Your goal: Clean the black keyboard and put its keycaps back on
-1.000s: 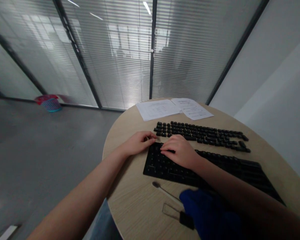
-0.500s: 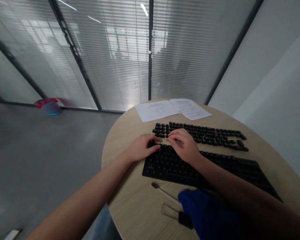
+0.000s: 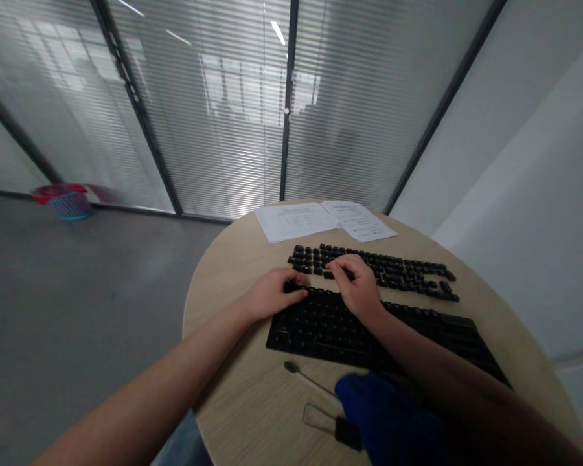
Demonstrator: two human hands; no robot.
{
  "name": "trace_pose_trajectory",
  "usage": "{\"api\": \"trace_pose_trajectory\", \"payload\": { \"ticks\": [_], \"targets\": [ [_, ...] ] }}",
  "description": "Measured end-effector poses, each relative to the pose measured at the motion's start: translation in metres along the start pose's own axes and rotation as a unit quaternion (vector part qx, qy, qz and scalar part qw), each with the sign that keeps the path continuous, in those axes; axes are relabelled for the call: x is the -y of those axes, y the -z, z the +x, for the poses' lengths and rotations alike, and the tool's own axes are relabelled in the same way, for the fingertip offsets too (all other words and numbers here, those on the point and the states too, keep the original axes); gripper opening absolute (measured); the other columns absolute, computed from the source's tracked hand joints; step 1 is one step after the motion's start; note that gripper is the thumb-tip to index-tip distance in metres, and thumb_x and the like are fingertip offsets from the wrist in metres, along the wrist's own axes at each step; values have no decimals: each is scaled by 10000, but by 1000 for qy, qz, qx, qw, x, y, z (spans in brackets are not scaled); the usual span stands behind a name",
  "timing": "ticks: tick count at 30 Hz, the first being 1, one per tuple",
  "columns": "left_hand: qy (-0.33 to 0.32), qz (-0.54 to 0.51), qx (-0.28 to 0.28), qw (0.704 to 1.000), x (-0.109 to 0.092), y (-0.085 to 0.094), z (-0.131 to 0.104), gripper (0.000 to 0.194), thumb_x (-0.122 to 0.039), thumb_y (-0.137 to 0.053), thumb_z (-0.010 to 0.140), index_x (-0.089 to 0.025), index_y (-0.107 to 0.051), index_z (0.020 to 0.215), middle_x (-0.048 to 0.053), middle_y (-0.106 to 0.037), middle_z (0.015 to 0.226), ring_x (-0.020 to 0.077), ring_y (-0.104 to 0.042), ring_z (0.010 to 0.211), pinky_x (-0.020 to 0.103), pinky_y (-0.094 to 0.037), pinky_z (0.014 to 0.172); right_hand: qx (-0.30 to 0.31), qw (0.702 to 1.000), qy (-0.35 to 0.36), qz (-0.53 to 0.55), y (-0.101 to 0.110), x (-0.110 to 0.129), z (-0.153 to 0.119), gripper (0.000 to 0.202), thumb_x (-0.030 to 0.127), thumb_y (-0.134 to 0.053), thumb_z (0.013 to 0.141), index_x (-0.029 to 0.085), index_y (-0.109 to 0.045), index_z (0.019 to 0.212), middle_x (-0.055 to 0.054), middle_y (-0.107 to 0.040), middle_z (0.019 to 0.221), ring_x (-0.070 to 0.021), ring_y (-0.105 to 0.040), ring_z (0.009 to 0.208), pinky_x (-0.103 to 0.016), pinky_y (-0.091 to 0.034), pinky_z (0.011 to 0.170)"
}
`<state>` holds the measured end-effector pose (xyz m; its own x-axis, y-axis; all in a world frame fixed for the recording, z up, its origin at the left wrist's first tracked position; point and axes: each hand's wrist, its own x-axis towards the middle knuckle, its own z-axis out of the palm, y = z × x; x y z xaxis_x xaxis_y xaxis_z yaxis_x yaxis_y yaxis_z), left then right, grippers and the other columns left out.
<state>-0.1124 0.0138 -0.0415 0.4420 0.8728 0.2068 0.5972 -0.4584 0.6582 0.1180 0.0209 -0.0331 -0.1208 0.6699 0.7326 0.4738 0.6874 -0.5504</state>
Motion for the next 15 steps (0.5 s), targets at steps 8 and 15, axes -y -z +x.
{"api": "trace_pose_trajectory", "payload": {
  "ticks": [8,15],
  "targets": [
    [0,11,-11,1000,6,-5,2,379,-446,-675,859,-212,-721,1154,94,-762,1071,266,-695,972,393,-529,871,43,998,-8,-44,11,-1,28,261,371,-584,969,244,-772,840,-62,-780,885,-254,-700,899,-411,-538,865],
    [-1,29,-3,1000,3,-4,1,329,-413,-674,847,-220,-742,1103,108,-761,1075,304,-687,1020,427,-508,915,213,940,-11,-266,7,-41,95,175,265,-654,915,235,-815,978,-66,-802,1051,-273,-698,1075,-412,-493,1015]
  ]
}}
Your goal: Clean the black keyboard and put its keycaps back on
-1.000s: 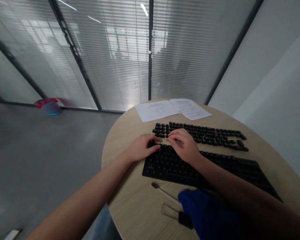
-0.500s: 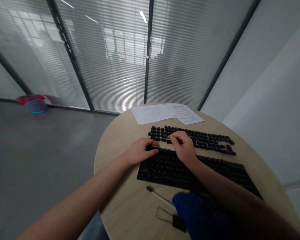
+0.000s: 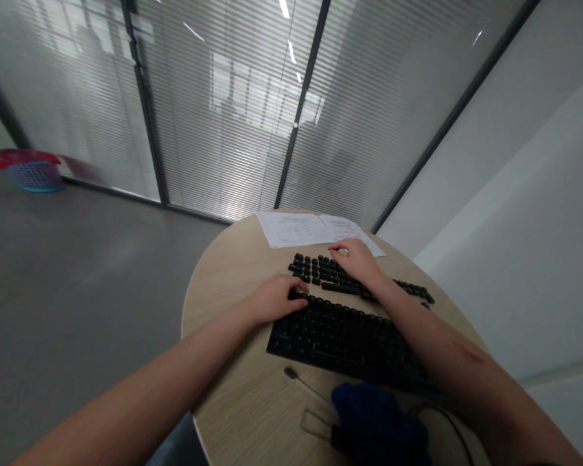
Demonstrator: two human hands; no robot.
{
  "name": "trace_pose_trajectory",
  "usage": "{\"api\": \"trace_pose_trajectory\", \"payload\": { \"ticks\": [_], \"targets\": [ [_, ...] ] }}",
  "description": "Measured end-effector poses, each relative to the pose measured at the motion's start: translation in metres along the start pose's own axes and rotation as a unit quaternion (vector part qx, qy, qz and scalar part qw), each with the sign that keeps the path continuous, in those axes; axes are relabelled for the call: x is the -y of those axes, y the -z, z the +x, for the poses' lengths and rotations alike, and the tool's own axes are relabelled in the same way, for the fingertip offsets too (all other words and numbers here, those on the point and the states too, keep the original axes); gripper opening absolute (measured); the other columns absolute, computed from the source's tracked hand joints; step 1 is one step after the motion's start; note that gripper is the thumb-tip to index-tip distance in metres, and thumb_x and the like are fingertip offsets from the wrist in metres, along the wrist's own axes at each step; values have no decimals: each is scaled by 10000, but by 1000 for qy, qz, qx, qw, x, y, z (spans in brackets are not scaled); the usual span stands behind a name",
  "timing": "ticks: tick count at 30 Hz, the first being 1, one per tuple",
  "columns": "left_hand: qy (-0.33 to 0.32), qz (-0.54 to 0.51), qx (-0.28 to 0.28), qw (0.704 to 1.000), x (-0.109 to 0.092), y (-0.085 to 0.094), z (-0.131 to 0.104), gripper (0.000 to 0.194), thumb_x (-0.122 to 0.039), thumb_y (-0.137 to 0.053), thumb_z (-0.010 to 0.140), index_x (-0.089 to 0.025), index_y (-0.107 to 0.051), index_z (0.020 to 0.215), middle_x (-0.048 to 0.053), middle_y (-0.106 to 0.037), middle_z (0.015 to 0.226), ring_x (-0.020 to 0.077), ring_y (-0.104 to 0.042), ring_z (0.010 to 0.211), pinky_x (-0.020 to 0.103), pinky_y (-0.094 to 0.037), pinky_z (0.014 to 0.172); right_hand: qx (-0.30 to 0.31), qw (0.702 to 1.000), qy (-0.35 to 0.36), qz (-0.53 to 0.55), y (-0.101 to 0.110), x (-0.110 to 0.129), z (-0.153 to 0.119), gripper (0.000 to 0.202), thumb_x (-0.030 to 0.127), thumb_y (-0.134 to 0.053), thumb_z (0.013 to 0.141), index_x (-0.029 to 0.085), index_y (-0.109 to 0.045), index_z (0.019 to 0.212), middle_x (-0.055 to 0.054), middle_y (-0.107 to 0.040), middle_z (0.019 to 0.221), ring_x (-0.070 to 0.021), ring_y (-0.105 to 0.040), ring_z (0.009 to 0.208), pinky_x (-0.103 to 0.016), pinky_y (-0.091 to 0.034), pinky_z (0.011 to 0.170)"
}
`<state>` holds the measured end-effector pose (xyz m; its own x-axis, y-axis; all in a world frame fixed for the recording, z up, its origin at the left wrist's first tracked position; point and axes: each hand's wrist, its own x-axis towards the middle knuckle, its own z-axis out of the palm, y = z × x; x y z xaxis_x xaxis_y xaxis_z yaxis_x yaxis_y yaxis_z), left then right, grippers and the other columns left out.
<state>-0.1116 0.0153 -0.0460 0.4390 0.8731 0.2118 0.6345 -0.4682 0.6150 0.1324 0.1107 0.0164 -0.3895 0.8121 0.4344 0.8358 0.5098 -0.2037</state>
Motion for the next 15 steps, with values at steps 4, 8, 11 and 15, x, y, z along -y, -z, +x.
{"api": "trace_pose_trajectory", "payload": {
  "ticks": [4,8,11,15],
  "targets": [
    [-15,3,1,1000,-1,4,-2,323,-438,-606,892,-217,-743,1084,108,-762,1071,306,-688,1024,428,-504,913,80,993,-71,-41,-20,-18,28,177,243,-689,894,243,-821,1012,-51,-804,1116,-255,-706,1129,-358,-499,1020],
    [-24,-1,-2,1000,-1,7,-2,362,-481,-508,956,-218,-743,1036,94,-769,1035,272,-695,983,398,-506,893,115,989,-75,-48,-35,-24,38,135,288,-742,862,243,-832,952,-55,-816,1045,-248,-728,1072,-325,-521,959],
    [-25,10,1,1000,0,6,-1,342,-478,-537,936,-220,-744,1022,93,-767,1020,274,-689,968,402,-505,874,139,986,-74,-50,-40,-27,42,124,297,-760,841,244,-838,923,-51,-819,1003,-247,-734,1031,-314,-526,926],
    [-19,24,4,1000,0,5,-1,319,-456,-660,843,-227,-745,1047,91,-762,1034,291,-682,970,409,-510,858,159,984,-66,-43,-44,-30,47,114,265,-754,836,248,-839,909,-36,-820,973,-232,-740,986,-294,-522,894]
  ]
}}
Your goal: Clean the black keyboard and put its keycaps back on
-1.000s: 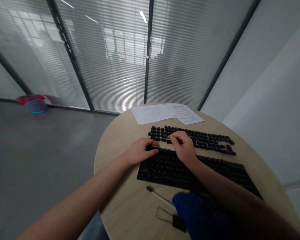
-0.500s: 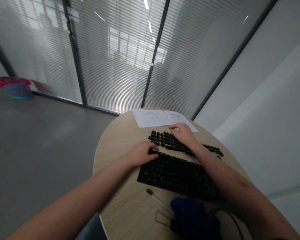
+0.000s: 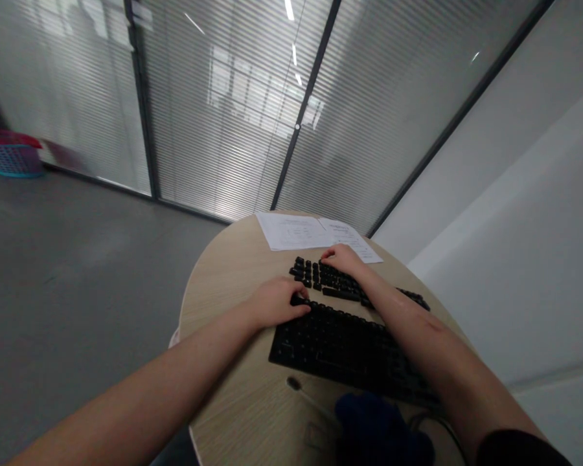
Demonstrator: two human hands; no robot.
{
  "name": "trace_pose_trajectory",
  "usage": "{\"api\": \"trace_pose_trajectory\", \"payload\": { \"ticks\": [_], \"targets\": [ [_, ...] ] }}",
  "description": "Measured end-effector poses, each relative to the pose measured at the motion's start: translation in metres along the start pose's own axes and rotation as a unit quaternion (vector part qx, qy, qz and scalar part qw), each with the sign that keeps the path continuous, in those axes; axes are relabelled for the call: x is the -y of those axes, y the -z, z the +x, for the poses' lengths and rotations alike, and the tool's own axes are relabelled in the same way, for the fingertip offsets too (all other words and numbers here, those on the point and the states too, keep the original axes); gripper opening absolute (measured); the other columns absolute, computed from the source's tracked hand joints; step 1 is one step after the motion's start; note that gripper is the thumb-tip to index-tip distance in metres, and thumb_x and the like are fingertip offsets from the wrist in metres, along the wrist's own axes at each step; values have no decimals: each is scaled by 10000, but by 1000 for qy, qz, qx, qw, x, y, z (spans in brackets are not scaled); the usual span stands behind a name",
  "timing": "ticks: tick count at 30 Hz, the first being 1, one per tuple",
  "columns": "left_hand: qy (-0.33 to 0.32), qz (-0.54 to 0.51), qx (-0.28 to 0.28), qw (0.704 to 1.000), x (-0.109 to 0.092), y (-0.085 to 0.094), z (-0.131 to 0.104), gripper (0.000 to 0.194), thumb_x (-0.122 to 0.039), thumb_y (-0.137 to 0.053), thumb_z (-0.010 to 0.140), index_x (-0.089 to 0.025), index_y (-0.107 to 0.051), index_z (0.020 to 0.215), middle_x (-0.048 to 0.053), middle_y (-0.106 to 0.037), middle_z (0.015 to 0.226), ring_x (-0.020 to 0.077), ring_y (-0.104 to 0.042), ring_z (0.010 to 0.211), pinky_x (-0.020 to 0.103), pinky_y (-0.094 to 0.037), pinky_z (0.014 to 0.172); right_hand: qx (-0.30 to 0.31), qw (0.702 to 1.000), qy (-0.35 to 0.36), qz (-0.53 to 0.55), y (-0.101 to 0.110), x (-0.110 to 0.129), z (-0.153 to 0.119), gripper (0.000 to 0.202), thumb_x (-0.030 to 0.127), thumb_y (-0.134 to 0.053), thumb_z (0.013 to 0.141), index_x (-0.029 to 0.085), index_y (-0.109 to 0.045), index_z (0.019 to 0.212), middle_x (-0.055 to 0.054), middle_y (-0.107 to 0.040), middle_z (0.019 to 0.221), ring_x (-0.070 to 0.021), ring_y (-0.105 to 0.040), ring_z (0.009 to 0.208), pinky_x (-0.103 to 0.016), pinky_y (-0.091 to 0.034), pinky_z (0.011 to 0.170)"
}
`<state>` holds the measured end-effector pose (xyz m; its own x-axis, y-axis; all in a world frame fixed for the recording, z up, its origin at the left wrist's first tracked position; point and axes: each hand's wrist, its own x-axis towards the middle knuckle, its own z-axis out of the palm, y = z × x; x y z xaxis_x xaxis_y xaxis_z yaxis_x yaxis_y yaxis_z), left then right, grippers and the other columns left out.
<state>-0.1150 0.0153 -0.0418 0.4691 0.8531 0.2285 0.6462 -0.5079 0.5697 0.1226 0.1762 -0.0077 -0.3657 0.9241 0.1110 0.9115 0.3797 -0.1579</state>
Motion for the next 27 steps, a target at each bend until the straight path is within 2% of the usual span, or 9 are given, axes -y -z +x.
{"api": "trace_pose_trajectory", "payload": {
  "ticks": [3,7,13,16,19,22,24,27],
  "targets": [
    [-3,8,-1,1000,-1,1,-1,310,-448,-637,862,-231,-745,1055,91,-756,1032,294,-678,981,418,-510,874,2,1000,2,6,-3,1,3,112,246,-755,829,237,-837,905,-43,-820,980,-237,-740,980,-297,-523,876],
    [-16,2,-7,1000,-1,2,0,346,-470,-510,950,-230,-746,1033,88,-757,1001,268,-679,946,400,-508,855,-10,1000,-5,20,-10,7,6,118,219,-756,825,220,-831,916,-56,-819,936,-230,-747,918,-301,-536,845],
    [-20,-1,-16,1000,3,2,2,409,-479,-436,990,-203,-737,967,105,-760,985,264,-685,923,388,-501,835,-83,995,-14,54,-1,16,-5,158,230,-715,878,204,-802,1007,-78,-812,997,-224,-746,955,-327,-552,890],
    [-33,-19,-20,999,6,4,2,423,-459,-402,1005,-199,-729,938,102,-763,975,255,-688,919,373,-499,836,-124,986,8,111,9,21,-38,173,272,-685,913,207,-788,1035,-67,-809,1018,-210,-749,949,-334,-569,899],
    [-32,-32,-21,999,7,4,4,418,-433,-386,1012,-199,-723,930,93,-760,959,245,-684,906,361,-495,835,-172,961,81,203,13,31,-91,141,311,-704,901,226,-794,968,-48,-809,946,-219,-751,877,-366,-591,858],
    [-26,-43,-25,998,9,3,6,416,-431,-384,1015,-205,-721,922,80,-758,933,235,-680,882,353,-492,824,-183,948,169,196,8,44,-141,96,298,-717,906,254,-796,937,-42,-805,942,-221,-740,887,-381,-579,865],
    [-19,-50,-29,998,9,2,7,420,-436,-384,1018,-206,-722,920,78,-761,931,235,-681,889,356,-494,829,-181,942,208,190,0,51,-162,78,276,-714,918,261,-789,934,-41,-802,937,-215,-732,884,-378,-574,849],
    [-4,-59,-36,998,8,1,6,425,-437,-386,1018,-203,-732,944,88,-771,975,244,-690,935,372,-501,864,-169,937,234,198,-10,56,-171,64,246,-714,923,257,-777,925,-36,-799,909,-210,-728,866,-374,-574,824]
  ]
}}
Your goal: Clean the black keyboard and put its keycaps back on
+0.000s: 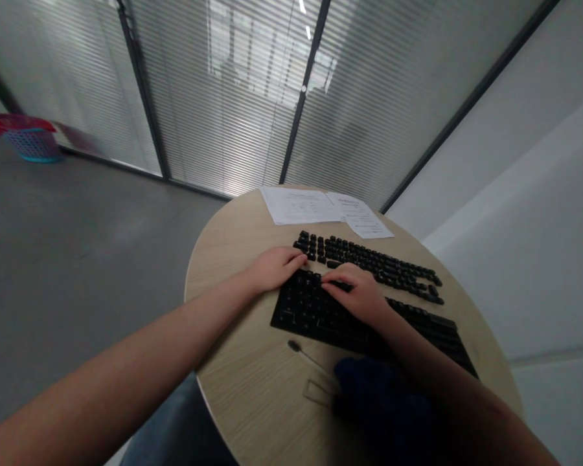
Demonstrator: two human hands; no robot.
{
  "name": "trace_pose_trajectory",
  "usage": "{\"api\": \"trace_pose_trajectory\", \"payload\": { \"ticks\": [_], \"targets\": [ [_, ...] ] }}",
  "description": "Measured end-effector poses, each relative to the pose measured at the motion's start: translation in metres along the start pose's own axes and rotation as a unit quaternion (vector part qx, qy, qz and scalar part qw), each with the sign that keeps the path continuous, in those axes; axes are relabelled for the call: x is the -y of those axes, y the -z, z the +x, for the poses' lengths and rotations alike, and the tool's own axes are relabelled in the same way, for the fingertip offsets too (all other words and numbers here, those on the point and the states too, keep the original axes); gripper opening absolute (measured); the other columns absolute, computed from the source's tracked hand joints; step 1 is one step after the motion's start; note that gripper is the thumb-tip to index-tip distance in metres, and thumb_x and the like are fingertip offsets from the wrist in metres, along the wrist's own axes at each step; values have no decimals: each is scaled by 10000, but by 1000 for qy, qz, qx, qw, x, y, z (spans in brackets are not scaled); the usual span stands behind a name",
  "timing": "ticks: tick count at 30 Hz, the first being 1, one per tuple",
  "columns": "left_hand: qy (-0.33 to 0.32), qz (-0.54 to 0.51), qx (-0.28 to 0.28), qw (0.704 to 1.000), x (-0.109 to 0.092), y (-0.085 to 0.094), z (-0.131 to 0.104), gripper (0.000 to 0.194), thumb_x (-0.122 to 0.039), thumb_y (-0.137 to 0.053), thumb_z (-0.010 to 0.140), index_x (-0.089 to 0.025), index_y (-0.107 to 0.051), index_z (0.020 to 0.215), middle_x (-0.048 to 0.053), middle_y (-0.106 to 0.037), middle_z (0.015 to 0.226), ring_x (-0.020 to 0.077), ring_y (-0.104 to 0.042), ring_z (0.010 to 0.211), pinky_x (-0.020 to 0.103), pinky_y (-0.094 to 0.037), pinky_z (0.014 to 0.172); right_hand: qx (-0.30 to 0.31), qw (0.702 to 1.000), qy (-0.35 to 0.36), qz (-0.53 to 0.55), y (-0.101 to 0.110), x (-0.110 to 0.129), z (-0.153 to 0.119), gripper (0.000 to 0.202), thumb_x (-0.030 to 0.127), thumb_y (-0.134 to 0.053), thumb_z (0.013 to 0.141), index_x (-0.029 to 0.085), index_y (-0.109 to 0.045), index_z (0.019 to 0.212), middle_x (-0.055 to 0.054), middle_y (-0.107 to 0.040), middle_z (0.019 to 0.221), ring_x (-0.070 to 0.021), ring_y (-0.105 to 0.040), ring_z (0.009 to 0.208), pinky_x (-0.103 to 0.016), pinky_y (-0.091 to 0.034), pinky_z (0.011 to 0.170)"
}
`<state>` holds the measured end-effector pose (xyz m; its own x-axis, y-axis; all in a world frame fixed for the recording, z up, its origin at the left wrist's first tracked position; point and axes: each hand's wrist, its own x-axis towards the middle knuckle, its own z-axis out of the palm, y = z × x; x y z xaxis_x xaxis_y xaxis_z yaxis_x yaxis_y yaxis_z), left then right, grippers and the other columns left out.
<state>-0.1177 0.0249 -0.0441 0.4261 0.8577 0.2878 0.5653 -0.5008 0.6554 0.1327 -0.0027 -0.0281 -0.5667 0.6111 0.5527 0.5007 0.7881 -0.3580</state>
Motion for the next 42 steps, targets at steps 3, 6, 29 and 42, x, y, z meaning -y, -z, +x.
{"api": "trace_pose_trajectory", "payload": {
  "ticks": [3,6,29,42],
  "targets": [
    [17,-8,-4,1000,-2,0,-2,437,-436,-381,1014,-194,-743,982,102,-780,1030,254,-701,981,387,-510,897,3,1000,5,3,-6,-2,0,57,222,-725,913,251,-774,915,-31,-800,893,-208,-726,847,-373,-574,818],
    [31,-13,-11,999,-4,1,-4,458,-439,-363,1017,-189,-747,996,107,-786,1053,260,-705,1011,399,-516,925,2,1000,25,-9,-9,-3,0,65,213,-721,918,247,-776,906,-34,-805,901,-212,-721,846,-383,-565,821],
    [58,-10,-12,998,-5,4,-7,464,-447,-367,1028,-187,-751,1044,99,-794,1086,259,-710,1018,420,-527,962,2,999,0,-45,-17,3,-1,100,296,-727,906,294,-816,860,-69,-698,1333,-332,-558,1328,-614,-449,1090],
    [39,-15,-7,999,-9,5,-6,377,-446,-462,975,-182,-731,1000,83,-773,969,235,-686,888,383,-516,837,29,999,-28,-7,-8,-5,-4,136,311,-709,925,344,-828,983,-51,-638,1453,-368,-403,1503,-739,-329,1158]
  ]
}}
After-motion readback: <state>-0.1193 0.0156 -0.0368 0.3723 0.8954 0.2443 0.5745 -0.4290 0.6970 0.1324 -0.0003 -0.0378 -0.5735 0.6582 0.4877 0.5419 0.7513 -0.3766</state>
